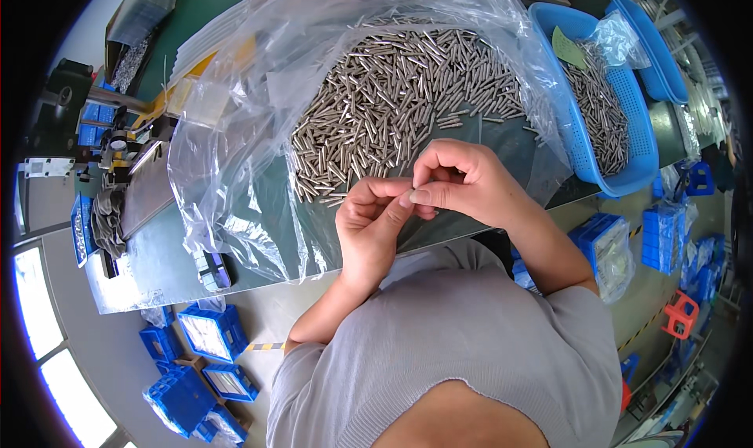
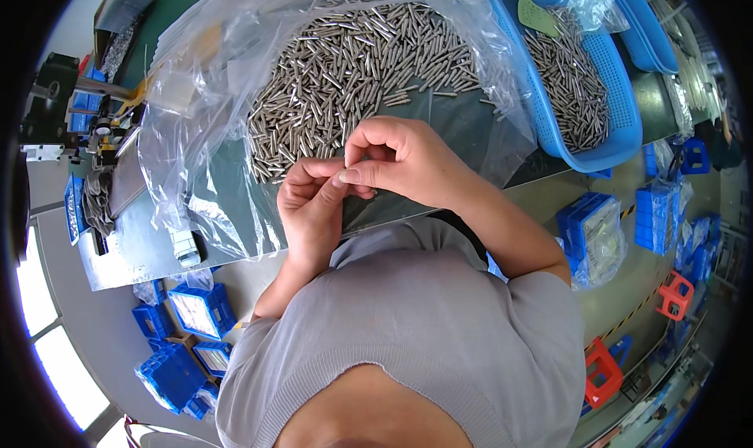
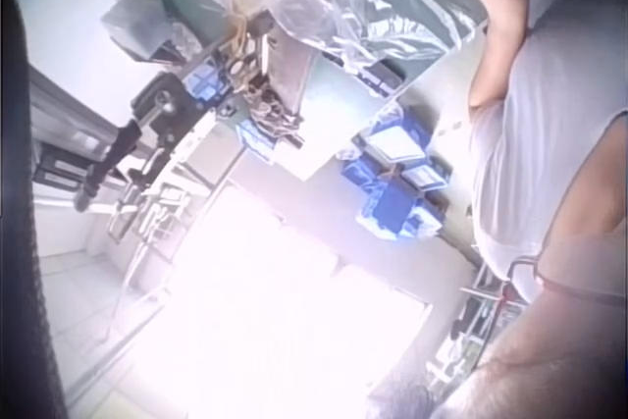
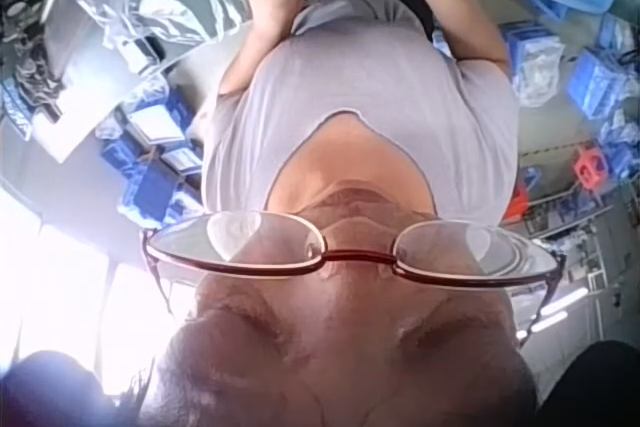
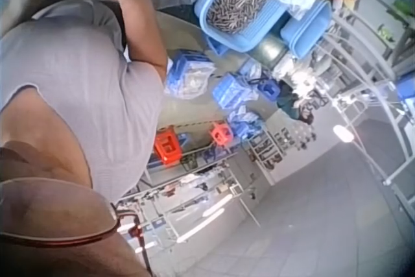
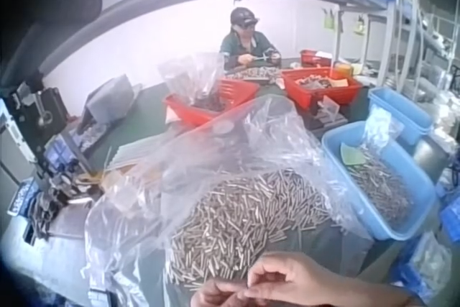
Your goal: Manually assemble small silver pins with tiny black components at a factory workstation.
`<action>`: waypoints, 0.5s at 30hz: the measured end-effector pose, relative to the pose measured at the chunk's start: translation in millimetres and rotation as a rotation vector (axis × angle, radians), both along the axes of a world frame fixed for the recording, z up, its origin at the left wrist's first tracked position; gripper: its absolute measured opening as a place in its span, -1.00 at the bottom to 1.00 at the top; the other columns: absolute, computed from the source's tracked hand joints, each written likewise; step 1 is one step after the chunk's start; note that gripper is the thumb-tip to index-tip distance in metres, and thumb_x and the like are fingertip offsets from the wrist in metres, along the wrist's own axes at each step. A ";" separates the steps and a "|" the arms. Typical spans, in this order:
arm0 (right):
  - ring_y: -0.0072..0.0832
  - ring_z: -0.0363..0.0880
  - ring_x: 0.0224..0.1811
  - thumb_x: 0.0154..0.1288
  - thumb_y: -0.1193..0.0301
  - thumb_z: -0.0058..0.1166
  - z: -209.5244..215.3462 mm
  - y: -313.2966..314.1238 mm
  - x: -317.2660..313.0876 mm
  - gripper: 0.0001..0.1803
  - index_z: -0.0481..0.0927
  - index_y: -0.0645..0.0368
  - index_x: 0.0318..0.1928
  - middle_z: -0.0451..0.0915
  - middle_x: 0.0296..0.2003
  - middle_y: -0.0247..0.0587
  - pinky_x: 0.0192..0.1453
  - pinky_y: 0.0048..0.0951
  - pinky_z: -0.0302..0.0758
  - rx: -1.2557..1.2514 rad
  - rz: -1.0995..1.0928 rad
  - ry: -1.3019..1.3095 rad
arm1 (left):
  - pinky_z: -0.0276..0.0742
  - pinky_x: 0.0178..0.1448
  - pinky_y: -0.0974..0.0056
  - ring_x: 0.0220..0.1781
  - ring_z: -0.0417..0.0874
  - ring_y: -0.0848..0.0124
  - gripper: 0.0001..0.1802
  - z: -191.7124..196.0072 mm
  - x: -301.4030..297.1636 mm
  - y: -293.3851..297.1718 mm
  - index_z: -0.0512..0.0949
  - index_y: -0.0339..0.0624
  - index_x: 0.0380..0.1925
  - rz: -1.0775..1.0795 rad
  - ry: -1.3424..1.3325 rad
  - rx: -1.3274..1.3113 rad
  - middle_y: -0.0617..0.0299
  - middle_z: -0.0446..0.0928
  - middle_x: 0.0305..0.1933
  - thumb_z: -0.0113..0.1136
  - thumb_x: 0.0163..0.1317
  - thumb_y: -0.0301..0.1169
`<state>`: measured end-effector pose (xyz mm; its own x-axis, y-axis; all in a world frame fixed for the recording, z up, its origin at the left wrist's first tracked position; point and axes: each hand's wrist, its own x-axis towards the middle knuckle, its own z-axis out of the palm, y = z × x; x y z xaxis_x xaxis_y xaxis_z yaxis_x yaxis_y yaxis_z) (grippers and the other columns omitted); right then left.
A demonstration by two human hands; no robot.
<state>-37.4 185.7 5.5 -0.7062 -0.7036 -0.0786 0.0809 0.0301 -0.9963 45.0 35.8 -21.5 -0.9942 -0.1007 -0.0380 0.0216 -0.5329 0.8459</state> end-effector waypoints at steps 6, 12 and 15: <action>-0.70 0.44 -0.49 0.18 0.56 0.13 -0.9 6.5 2.7 -0.92 0.48 0.22 -0.38 0.44 -0.48 -0.42 -0.43 -0.67 0.35 -0.055 -0.129 0.157 | 0.59 -0.16 0.34 -0.34 0.63 0.40 -0.95 1.3 0.8 1.8 0.44 -0.38 -0.29 0.020 -0.033 0.011 0.07 0.58 -0.32 0.04 0.26 -0.60; -0.62 0.38 -0.53 0.28 0.41 -0.08 5.5 30.1 -22.3 -0.89 0.44 0.19 -0.30 0.42 -0.50 -0.34 -0.49 -0.65 0.32 -0.429 -0.430 -0.426 | 0.60 -0.17 0.31 -0.33 0.63 0.38 -0.95 -1.6 0.2 1.9 0.43 -0.37 -0.29 0.054 -0.006 0.061 0.02 0.56 -0.25 0.02 0.27 -0.61; -0.69 0.35 -0.56 0.21 0.47 0.04 0.4 38.3 -26.8 -0.92 0.49 0.23 -0.33 0.41 -0.51 -0.46 -0.52 -0.64 0.27 -0.138 -0.162 -0.374 | 0.60 -0.17 0.31 -0.33 0.62 0.39 -0.95 0.0 1.0 0.2 0.43 -0.37 -0.28 0.056 -0.009 0.056 0.02 0.56 -0.24 0.02 0.27 -0.61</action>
<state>-64.2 224.0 5.9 -0.7490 -0.6079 -0.2635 0.4305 -0.1442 -0.8910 46.0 36.0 -21.5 -0.9866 -0.1540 -0.0543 0.0453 -0.5777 0.8150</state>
